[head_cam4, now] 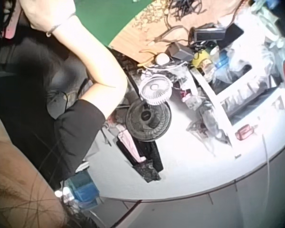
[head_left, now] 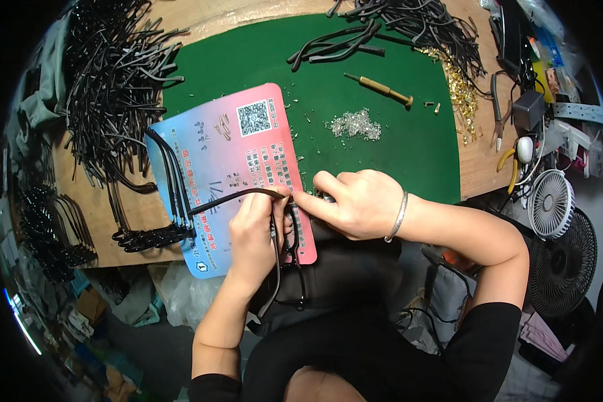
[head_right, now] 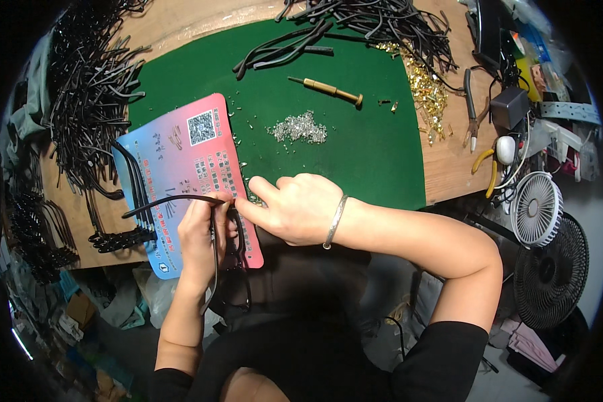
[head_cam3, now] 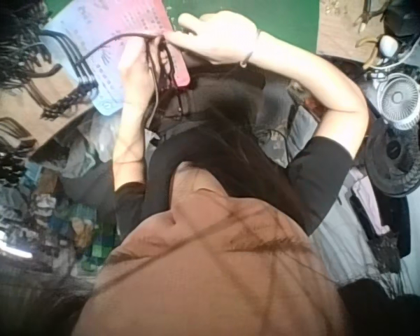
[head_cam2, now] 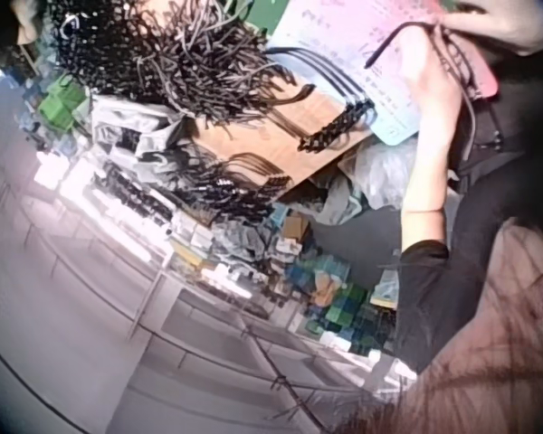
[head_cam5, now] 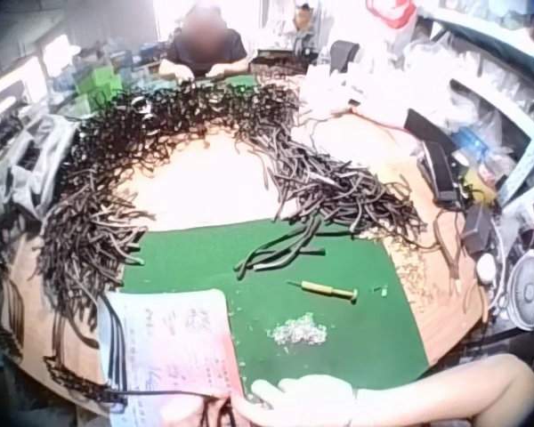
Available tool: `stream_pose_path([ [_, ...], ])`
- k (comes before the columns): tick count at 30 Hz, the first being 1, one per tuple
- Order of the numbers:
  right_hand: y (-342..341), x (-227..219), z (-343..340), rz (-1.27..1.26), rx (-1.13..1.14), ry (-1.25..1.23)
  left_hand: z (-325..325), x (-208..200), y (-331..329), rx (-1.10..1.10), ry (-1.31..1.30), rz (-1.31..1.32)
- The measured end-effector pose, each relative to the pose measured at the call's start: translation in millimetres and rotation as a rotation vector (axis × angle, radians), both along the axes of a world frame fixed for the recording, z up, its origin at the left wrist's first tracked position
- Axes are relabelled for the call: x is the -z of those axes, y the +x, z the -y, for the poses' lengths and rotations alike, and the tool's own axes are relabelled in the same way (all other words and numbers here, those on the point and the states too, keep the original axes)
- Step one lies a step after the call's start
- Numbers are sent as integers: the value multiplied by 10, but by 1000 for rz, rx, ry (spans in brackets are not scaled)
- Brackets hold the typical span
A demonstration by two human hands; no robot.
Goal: The person assembles eyeglasses by inserting small metal components into the frame arms using a small tool. They repeatedly pick up frame parts, align them, and press components into place on a green work mat.
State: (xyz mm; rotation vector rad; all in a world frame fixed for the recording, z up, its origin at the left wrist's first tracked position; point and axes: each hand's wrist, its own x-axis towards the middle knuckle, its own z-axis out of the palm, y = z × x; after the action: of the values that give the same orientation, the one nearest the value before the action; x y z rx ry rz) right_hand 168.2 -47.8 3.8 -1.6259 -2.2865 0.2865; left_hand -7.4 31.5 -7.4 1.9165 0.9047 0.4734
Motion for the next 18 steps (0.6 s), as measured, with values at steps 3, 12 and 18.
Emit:
stream_pose_path([
  [3, 12, -19, -17, -14, 8, -1, -2, 2, 11, 10, 47, 10],
  [12, -10, 25, -20, -28, 15, 6, 13, 43, 11, -10, 11, 18],
  [18, -7, -9, 39, -12, 96, 13, -18, 83, 15, 8, 120, 117],
])
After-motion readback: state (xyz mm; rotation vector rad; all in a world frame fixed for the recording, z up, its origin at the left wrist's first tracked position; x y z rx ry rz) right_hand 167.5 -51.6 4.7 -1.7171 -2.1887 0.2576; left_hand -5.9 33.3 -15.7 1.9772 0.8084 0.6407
